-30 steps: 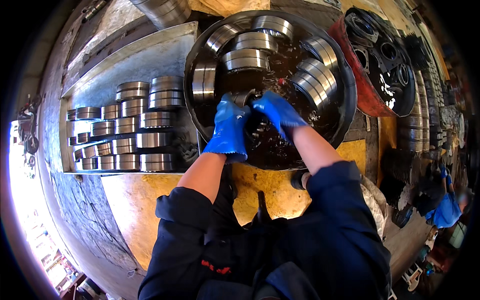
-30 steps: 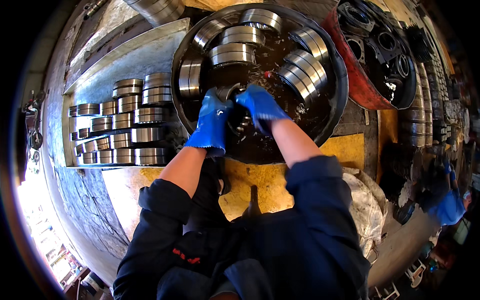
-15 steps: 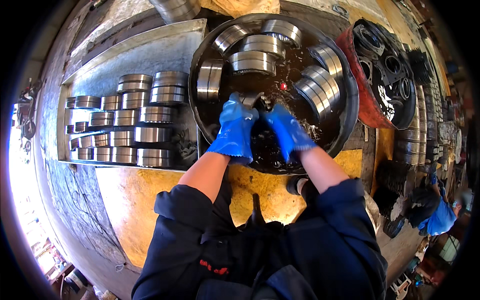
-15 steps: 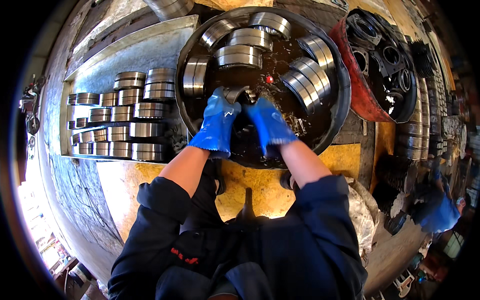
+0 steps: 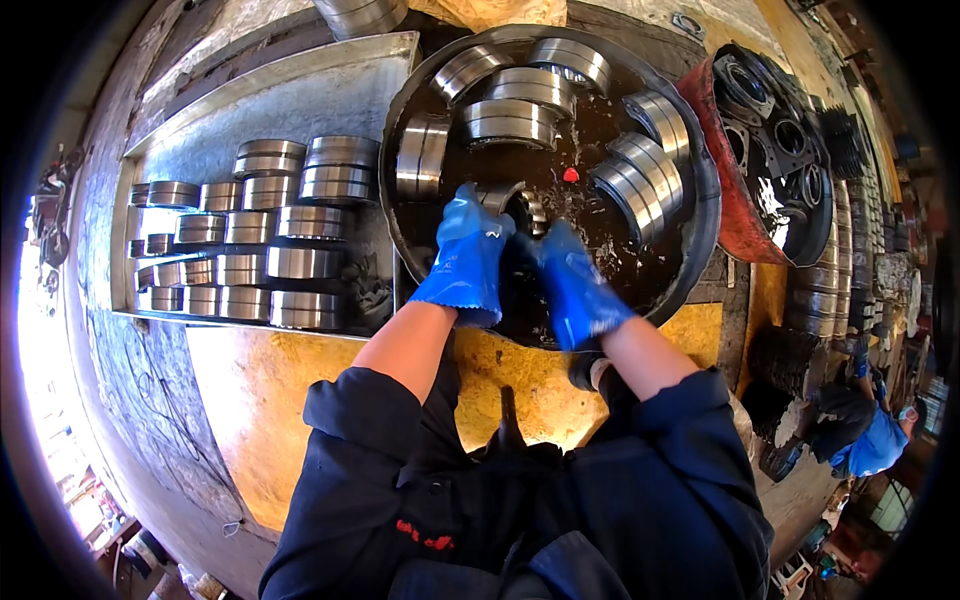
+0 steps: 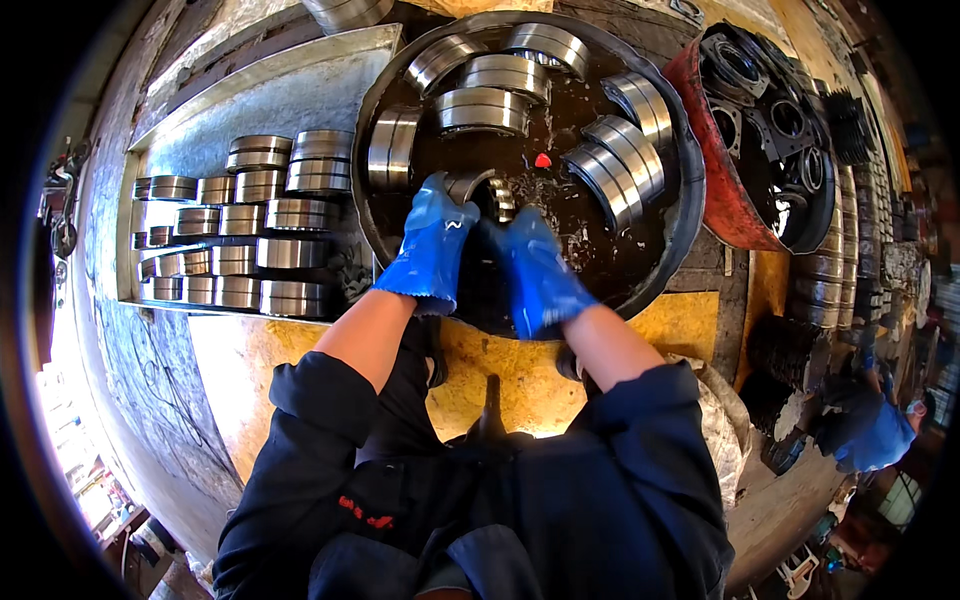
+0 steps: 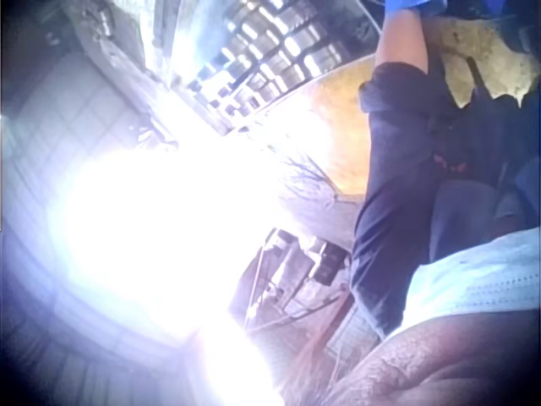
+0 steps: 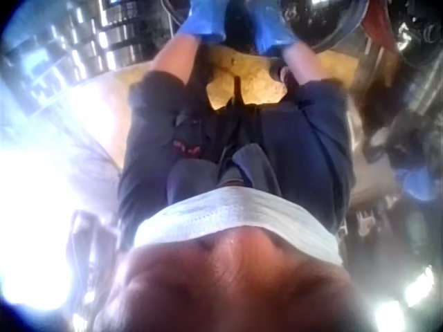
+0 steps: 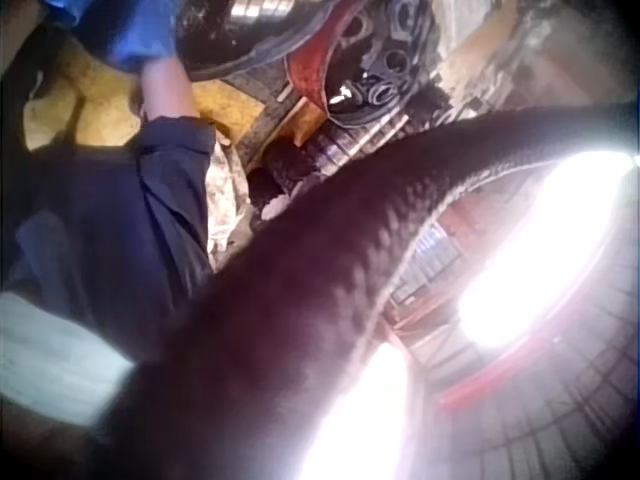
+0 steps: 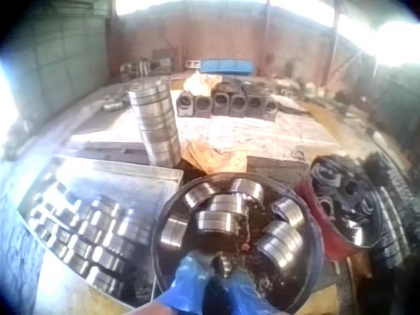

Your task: The person cleans metal bearings by dipping them into a basin of fluid and scrubbing them with a small brush while wearing blue gloves.

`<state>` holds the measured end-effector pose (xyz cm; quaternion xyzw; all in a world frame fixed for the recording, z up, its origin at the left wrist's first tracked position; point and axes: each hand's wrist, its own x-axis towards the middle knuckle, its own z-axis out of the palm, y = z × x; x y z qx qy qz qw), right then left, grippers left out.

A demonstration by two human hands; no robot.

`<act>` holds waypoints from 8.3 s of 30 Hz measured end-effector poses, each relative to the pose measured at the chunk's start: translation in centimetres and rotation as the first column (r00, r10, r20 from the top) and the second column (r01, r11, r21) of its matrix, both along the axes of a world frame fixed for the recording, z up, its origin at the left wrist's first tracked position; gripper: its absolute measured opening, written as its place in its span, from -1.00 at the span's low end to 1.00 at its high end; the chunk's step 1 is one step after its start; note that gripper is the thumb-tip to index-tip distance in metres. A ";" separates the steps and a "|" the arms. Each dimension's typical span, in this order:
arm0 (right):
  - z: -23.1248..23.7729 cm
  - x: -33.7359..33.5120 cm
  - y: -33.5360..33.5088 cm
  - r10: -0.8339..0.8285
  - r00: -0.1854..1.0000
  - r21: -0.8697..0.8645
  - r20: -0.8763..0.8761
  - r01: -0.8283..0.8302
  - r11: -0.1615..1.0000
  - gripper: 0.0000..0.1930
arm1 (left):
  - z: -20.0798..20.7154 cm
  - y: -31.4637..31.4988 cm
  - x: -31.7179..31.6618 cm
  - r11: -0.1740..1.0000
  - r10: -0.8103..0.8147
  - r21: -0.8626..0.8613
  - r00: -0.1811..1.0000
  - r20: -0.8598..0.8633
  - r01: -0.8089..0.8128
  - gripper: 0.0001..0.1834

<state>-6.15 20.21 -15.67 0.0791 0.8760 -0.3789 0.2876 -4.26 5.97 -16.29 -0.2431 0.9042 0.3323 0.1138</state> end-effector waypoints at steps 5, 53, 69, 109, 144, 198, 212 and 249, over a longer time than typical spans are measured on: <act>2.4 -3.0 1.6 0.159 0.982 -0.328 -0.097 -0.183 0.927 -0.55 | 0.7 0.5 -0.7 0.995 -0.006 0.095 1.000 -0.007 0.006 -0.34; 0.8 -2.7 1.9 0.129 0.992 -0.391 0.007 -0.116 0.913 -0.41 | 0.6 1.1 -0.6 0.999 0.014 0.051 0.999 -0.044 -0.011 -0.34; -2.0 -3.3 3.1 0.349 0.928 -0.320 -0.132 -0.374 0.871 -0.65 | 1.4 1.5 -0.8 1.000 0.004 0.029 1.000 0.010 -0.004 -0.38; -7.2 3.9 -0.3 -0.432 0.888 -0.097 -0.157 0.422 0.902 -0.08 | 0.7 1.1 -0.8 0.995 -0.099 -0.017 0.995 0.006 0.099 -0.23; -3.0 4.2 -0.5 -0.302 0.938 -0.211 -0.169 0.265 0.941 -0.21 | 0.4 -0.4 0.3 0.999 0.028 0.043 0.995 -0.098 -0.024 -0.26; -4.5 -3.8 2.3 0.311 0.871 -0.139 -0.381 -0.386 0.912 -0.60 | -0.8 0.2 -1.2 0.997 -0.054 0.044 0.996 -0.069 0.057 -0.29; 5.0 7.5 3.0 0.041 0.984 -0.007 0.173 -0.040 0.999 -0.32 | 0.5 -0.2 -0.1 0.972 -0.140 0.176 0.985 -0.104 0.157 -0.27; 1.7 9.7 4.4 0.246 0.962 0.267 -0.116 -0.209 0.941 -0.31 | 2.1 -2.4 1.7 0.894 -0.250 0.379 0.968 -0.024 0.240 -0.18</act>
